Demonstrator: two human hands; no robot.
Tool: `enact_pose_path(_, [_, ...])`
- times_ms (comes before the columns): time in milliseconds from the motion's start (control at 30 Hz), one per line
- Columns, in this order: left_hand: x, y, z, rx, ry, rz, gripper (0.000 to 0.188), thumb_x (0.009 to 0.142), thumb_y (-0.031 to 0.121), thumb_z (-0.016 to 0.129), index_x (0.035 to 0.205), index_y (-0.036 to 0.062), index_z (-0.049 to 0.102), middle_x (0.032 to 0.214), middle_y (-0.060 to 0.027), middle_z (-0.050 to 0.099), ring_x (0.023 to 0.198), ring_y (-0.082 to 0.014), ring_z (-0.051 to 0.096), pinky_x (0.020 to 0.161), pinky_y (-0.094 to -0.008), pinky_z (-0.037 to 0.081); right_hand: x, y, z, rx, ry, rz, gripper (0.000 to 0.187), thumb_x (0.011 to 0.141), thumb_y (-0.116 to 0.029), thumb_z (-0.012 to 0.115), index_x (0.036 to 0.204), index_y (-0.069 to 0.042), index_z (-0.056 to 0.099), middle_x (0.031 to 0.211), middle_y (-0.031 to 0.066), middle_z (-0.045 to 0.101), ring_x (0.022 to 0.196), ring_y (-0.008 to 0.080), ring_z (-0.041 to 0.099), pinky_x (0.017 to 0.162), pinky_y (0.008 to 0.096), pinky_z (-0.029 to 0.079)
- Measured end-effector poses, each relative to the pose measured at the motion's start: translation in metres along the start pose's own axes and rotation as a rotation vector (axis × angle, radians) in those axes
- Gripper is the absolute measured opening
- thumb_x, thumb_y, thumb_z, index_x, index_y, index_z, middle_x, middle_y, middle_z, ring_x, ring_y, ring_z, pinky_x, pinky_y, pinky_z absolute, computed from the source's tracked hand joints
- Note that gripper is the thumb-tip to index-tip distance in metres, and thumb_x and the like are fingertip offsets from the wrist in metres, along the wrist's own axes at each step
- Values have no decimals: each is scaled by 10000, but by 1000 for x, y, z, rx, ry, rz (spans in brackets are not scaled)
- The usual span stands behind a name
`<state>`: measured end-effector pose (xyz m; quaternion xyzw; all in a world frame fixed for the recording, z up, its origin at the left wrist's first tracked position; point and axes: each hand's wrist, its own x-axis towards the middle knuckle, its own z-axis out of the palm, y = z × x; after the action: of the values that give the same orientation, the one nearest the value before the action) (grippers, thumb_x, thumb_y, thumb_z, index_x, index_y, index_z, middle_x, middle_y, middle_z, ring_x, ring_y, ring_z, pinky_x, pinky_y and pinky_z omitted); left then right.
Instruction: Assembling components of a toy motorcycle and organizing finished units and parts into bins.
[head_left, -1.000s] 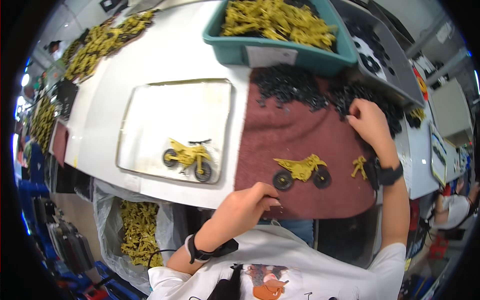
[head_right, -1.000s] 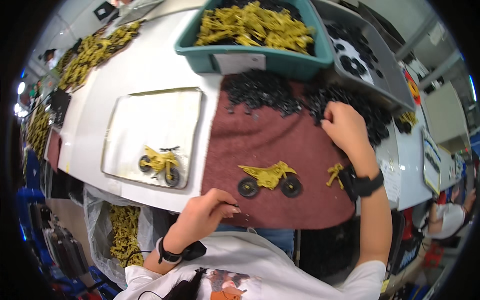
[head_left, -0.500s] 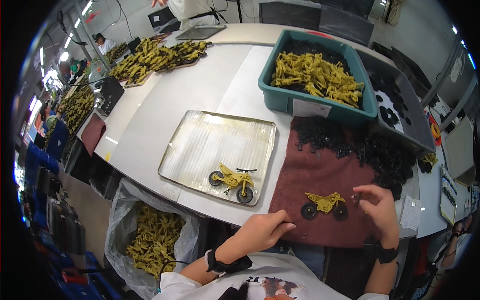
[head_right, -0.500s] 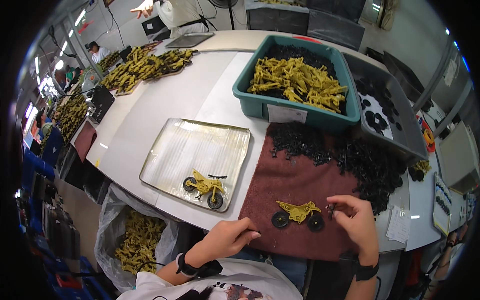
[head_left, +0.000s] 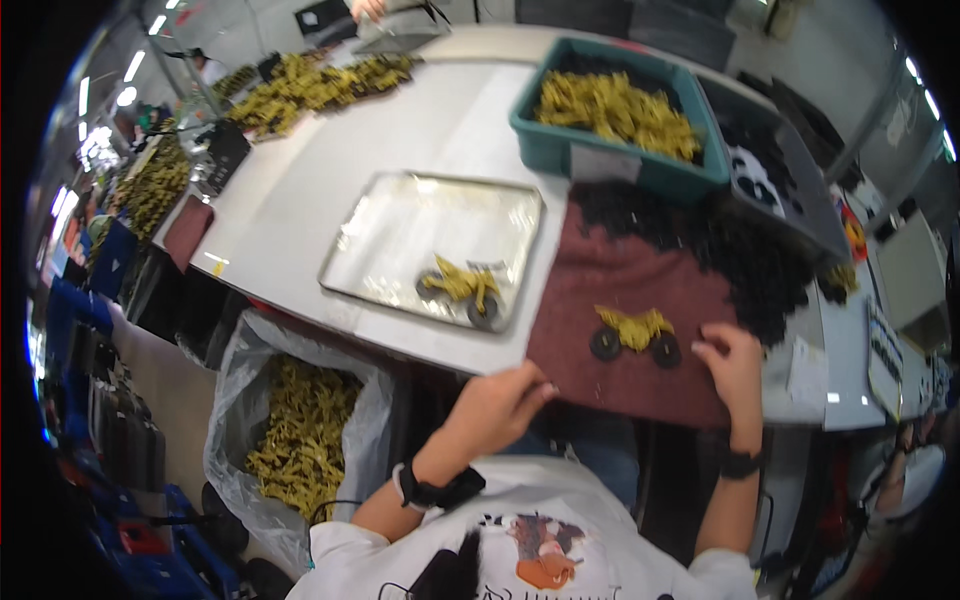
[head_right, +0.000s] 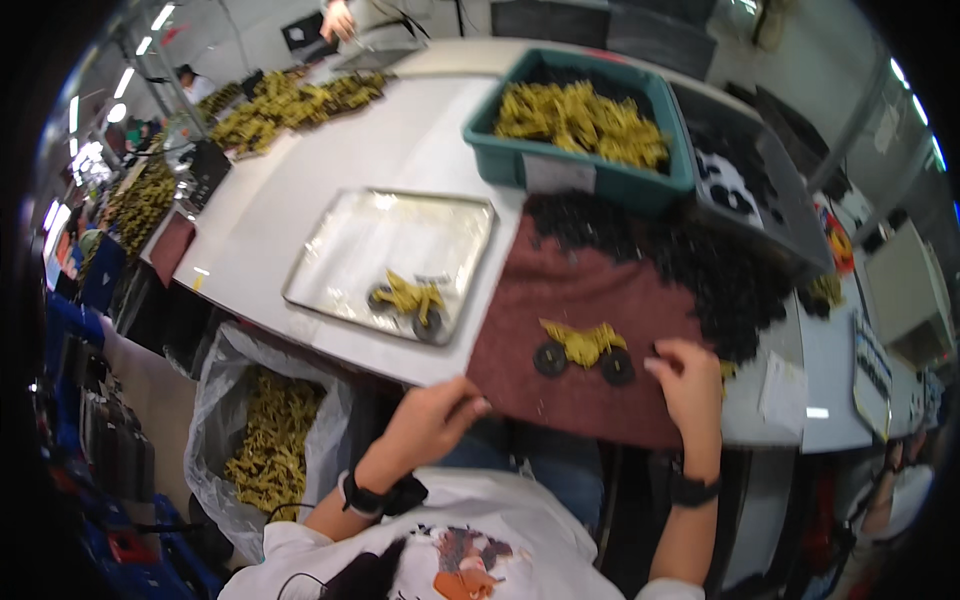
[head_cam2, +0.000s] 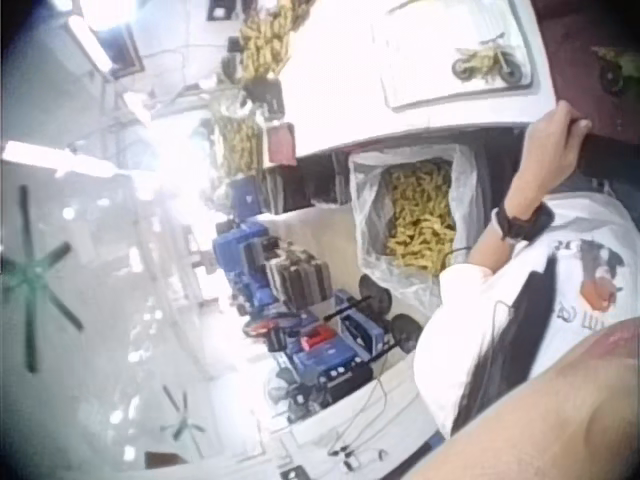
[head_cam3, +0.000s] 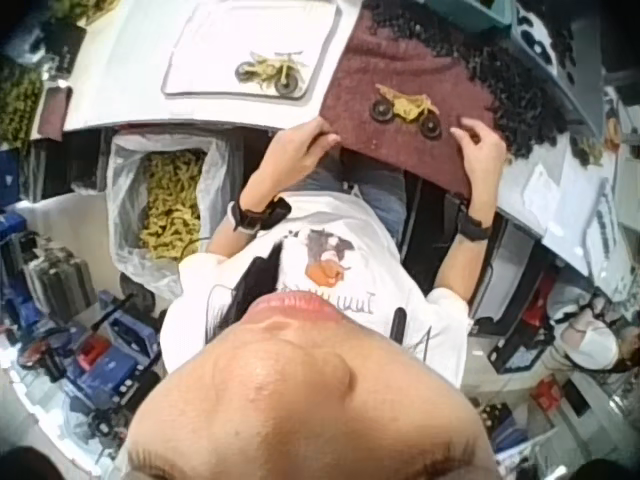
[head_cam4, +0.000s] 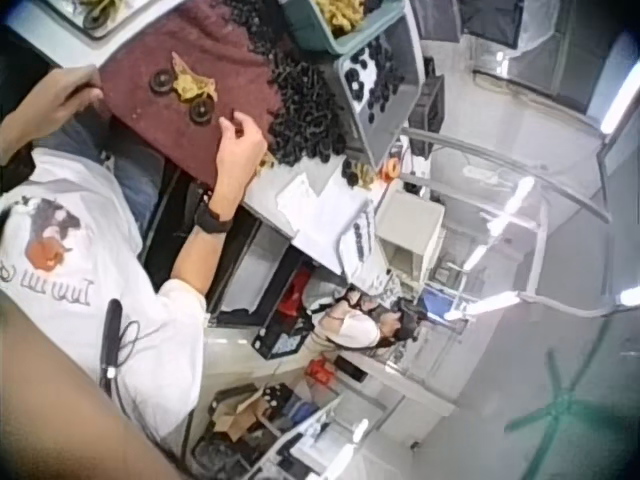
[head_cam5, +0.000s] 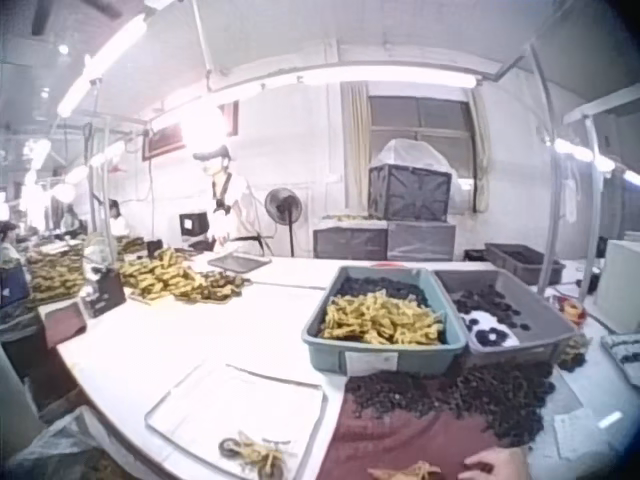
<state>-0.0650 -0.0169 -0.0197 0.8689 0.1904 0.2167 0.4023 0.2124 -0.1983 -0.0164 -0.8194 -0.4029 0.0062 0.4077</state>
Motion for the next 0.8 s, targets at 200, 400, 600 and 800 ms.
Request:
enact_pose_path(200, [7, -4, 14, -114, 34, -80, 103, 894, 77, 625, 870, -12, 578, 675, -82, 598, 611, -134, 577, 570, -255, 439, 16, -3, 4, -51, -76, 97, 200, 710, -67, 737, 855, 10, 623, 709, 113, 630, 613, 189, 598, 593, 304, 463])
enact_pose_path(400, [41, -19, 30, 86, 174, 230, 88, 816, 56, 670, 830, 22, 590, 676, -92, 575, 584, -248, 535, 565, -327, 423, 32, -2, 4, -136, -140, 60, 172, 703, -48, 726, 823, 5, 615, 764, 111, 566, 665, 235, 561, 622, 330, 445])
enact_pose_path(600, [37, -32, 42, 165, 311, 370, 134, 732, 37, 708, 803, 58, 596, 641, -65, 557, 548, -237, 513, 522, -341, 386, 36, -18, -4, -167, -192, 150, 190, 697, -48, 728, 838, -7, 608, 791, 107, 553, 716, 266, 578, 644, 340, 452])
enact_pose_path(800, [31, -36, 48, 423, 481, 421, 227, 677, 186, 768, 883, 149, 682, 898, 14, 586, 766, -190, 519, 674, -330, 404, 35, -14, -6, -207, -211, 73, 214, 704, -47, 725, 884, -20, 613, 902, 101, 542, 821, 276, 590, 698, 359, 468])
